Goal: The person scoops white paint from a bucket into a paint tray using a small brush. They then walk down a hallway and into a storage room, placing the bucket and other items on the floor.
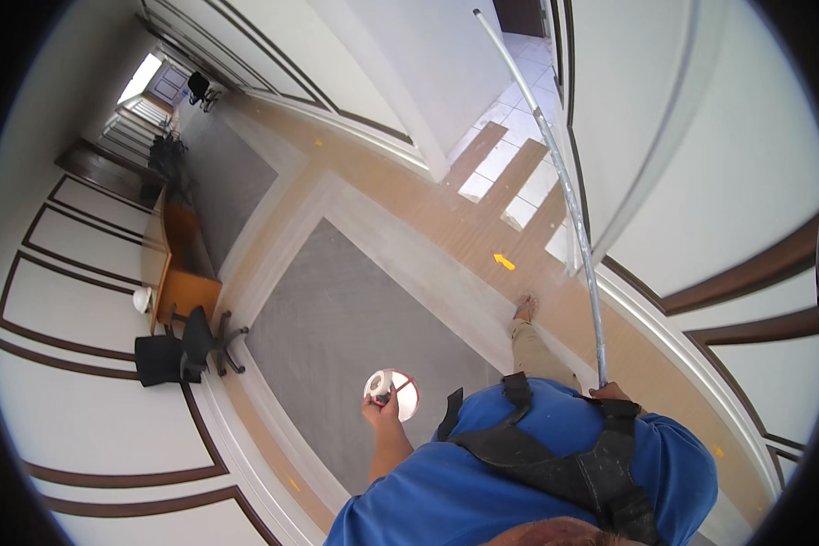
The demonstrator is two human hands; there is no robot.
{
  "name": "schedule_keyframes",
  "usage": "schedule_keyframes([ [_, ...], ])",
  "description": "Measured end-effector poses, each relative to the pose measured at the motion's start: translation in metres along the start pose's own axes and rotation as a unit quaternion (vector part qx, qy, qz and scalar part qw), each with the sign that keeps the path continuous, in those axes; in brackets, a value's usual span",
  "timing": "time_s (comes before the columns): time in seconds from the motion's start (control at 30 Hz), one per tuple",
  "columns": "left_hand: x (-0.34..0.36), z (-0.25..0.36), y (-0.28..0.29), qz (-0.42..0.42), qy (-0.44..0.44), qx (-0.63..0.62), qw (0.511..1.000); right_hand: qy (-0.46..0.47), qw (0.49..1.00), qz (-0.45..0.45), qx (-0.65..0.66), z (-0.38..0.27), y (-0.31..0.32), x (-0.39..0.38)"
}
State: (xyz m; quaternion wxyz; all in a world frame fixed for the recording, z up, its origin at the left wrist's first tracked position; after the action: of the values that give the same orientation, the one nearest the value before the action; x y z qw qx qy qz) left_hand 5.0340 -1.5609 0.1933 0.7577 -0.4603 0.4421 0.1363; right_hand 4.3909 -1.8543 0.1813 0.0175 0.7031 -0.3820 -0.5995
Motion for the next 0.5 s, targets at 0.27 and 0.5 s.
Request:
schedule_keyframes([
  [0.27,0.087,-0.149,-0.263,-0.074,0.092,0.081,0.99,0.031,0.995,0.058,0.075,-0.196,0.057,0.183],
  [0.5,0.147,-0.328,-0.426,-0.095,0.209,0.139,0.963,0.062,0.986,0.07,0.14,-0.372,0.156,0.215],
])
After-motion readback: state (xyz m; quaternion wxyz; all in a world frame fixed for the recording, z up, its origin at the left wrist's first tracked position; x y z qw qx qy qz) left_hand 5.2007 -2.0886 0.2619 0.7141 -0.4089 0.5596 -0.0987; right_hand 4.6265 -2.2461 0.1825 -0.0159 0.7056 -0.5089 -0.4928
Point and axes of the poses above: each hand's wrist, its own x-axis towards the middle knuckle, its own y-axis out of the back of the hand, z = x × y, the point moved 8 cm from there along x, towards the middle knuckle, and after that the axes turned 2 degrees about -z, right-handed, at the moved point
